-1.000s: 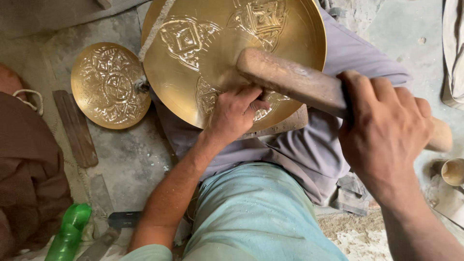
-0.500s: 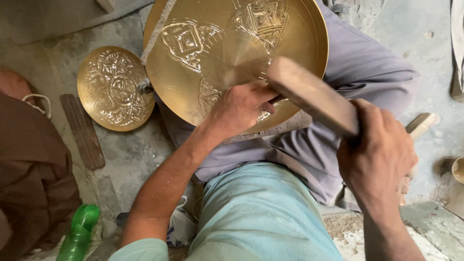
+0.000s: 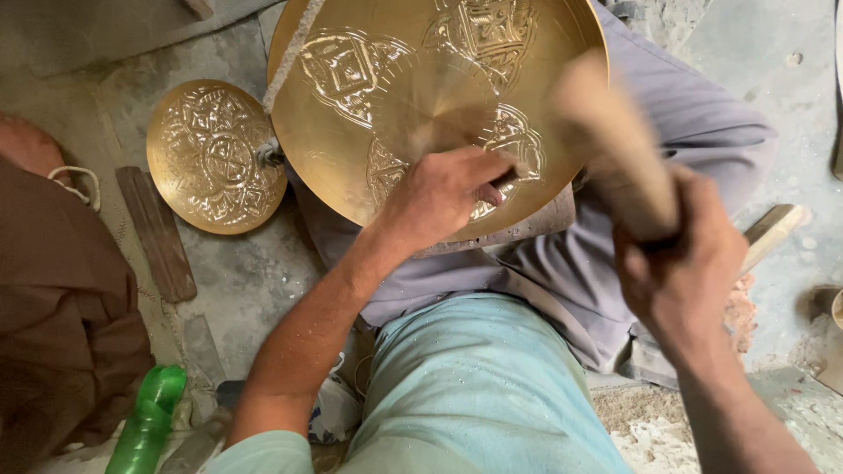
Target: The person sits on the floor and uses a chisel and wooden mallet to engrave geometric patterns into a brass plate. They repeatedly strike the chisel to deepen the design, occasionally repositioning the plate and adjusting the chisel angle.
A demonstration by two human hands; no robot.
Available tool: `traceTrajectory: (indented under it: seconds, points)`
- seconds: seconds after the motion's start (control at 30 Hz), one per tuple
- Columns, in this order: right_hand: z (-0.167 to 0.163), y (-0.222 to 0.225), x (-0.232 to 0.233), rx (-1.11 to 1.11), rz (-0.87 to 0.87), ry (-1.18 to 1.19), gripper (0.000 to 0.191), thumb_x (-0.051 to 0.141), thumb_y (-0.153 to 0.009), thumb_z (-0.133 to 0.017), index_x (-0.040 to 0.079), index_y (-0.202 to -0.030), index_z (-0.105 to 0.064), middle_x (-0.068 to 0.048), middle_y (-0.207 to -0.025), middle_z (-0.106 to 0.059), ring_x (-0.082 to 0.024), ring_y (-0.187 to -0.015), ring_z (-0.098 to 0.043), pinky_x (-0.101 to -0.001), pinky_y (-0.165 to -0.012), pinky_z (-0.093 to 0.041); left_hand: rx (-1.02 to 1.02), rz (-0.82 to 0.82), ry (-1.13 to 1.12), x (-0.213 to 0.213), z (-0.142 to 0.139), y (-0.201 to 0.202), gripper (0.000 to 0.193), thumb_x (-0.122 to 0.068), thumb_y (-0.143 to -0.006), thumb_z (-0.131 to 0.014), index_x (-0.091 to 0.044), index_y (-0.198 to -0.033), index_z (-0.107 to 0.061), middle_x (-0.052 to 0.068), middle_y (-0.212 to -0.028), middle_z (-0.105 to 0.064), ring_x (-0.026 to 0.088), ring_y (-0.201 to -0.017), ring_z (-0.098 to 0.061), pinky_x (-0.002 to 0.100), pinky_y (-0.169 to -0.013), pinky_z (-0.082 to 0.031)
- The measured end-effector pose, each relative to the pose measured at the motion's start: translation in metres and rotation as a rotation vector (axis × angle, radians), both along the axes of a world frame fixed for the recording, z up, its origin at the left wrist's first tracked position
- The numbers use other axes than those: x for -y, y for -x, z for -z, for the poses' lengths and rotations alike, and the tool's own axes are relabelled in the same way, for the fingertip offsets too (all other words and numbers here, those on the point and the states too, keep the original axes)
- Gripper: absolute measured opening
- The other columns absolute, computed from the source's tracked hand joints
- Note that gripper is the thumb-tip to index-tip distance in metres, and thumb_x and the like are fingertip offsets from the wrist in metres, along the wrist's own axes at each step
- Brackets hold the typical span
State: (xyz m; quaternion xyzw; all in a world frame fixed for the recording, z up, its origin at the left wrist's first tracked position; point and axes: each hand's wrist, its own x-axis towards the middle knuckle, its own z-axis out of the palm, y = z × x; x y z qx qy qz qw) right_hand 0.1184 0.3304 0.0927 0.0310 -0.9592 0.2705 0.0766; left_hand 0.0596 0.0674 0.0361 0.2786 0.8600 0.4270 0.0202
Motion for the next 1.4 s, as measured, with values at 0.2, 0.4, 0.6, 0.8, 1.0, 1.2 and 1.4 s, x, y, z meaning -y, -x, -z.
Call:
traceTrajectory:
  seconds: [0.2, 0.4, 0.6, 0.8, 1.0, 1.2, 1.4]
  points:
    - [-0.044, 0.037, 0.004, 0.035, -0.215, -0.438, 0.034, 0.014, -0.093, -0.082, 0.004, -0.122, -0.067, -0.017, -0.092, -0.071, -0.032, -0.074, -0.069, -0.0449, -0.065, -0.053, -0.003, -0.269, -0.163, -0.002, 0.010, -0.020, 0.023, -0.004, -0.092, -0.075, -0.008, -0.112, -0.064, 0.007, -0.099, -0.072, 0.025, -0.090, -0.074, 0.038, -0.077, -0.058]
    - [-0.066, 0.059, 0.020, -0.009, -0.283, -0.441, 0.036, 0.014, -0.093, -0.077, 0.000, -0.124, -0.065, -0.018, -0.099, -0.073, -0.032, -0.077, -0.070, -0.0437, -0.063, -0.054, 0.055, -0.417, -0.231, -0.009, 0.008, -0.032, 0.018, -0.014, -0.096, -0.076, -0.007, -0.108, -0.064, 0.004, -0.093, -0.071, 0.021, -0.083, -0.074, 0.035, -0.072, -0.057]
    - [-0.066, 0.065, 0.019, 0.070, -0.307, -0.169, 0.033, 0.012, -0.095, -0.071, 0.004, -0.125, -0.060, -0.017, -0.103, -0.069, -0.032, -0.087, -0.069, -0.0453, -0.074, -0.053, 0.083, -0.460, -0.261, -0.010, 0.009, -0.034, 0.019, -0.016, -0.096, -0.076, -0.007, -0.108, -0.062, 0.005, -0.093, -0.071, 0.021, -0.082, -0.074, 0.036, -0.071, -0.057]
    - [-0.082, 0.066, 0.030, -0.043, -0.295, -0.266, 0.045, 0.007, -0.091, -0.072, 0.006, -0.135, -0.062, -0.016, -0.115, -0.073, -0.032, -0.098, -0.072, -0.0436, -0.089, -0.055, 0.099, -0.431, -0.234, -0.004, 0.015, -0.032, 0.023, -0.017, -0.094, -0.078, -0.007, -0.108, -0.063, 0.007, -0.093, -0.070, 0.025, -0.083, -0.073, 0.038, -0.073, -0.057]
    - [-0.069, 0.062, 0.016, -0.001, -0.416, -0.558, 0.038, 0.001, -0.091, -0.071, 0.000, -0.129, -0.066, -0.022, -0.103, -0.073, -0.037, -0.088, -0.071, -0.0454, -0.082, -0.054, 0.049, -0.339, -0.170, 0.002, 0.015, -0.029, 0.021, -0.012, -0.093, -0.076, -0.010, -0.110, -0.064, 0.007, -0.097, -0.071, 0.027, -0.090, -0.073, 0.040, -0.077, -0.057]
    - [-0.046, 0.047, 0.003, 0.081, -0.195, -0.237, 0.041, 0.002, -0.094, -0.067, -0.004, -0.134, -0.061, -0.024, -0.104, -0.068, -0.038, -0.085, -0.067, -0.0462, -0.077, -0.053, 0.066, -0.283, -0.153, 0.002, 0.011, -0.021, 0.027, -0.008, -0.089, -0.078, -0.006, -0.112, -0.064, 0.011, -0.095, -0.069, 0.031, -0.088, -0.071, 0.043, -0.074, -0.054]
    - [-0.040, 0.035, 0.001, 0.143, -0.094, 0.036, 0.038, 0.007, -0.096, -0.072, 0.004, -0.130, -0.055, -0.012, -0.108, -0.068, -0.029, -0.089, -0.068, -0.0445, -0.080, -0.053, 0.091, -0.264, -0.134, 0.003, 0.014, -0.019, 0.030, 0.002, -0.089, -0.071, -0.007, -0.117, -0.065, 0.013, -0.096, -0.070, 0.032, -0.088, -0.072, 0.044, -0.074, -0.055]
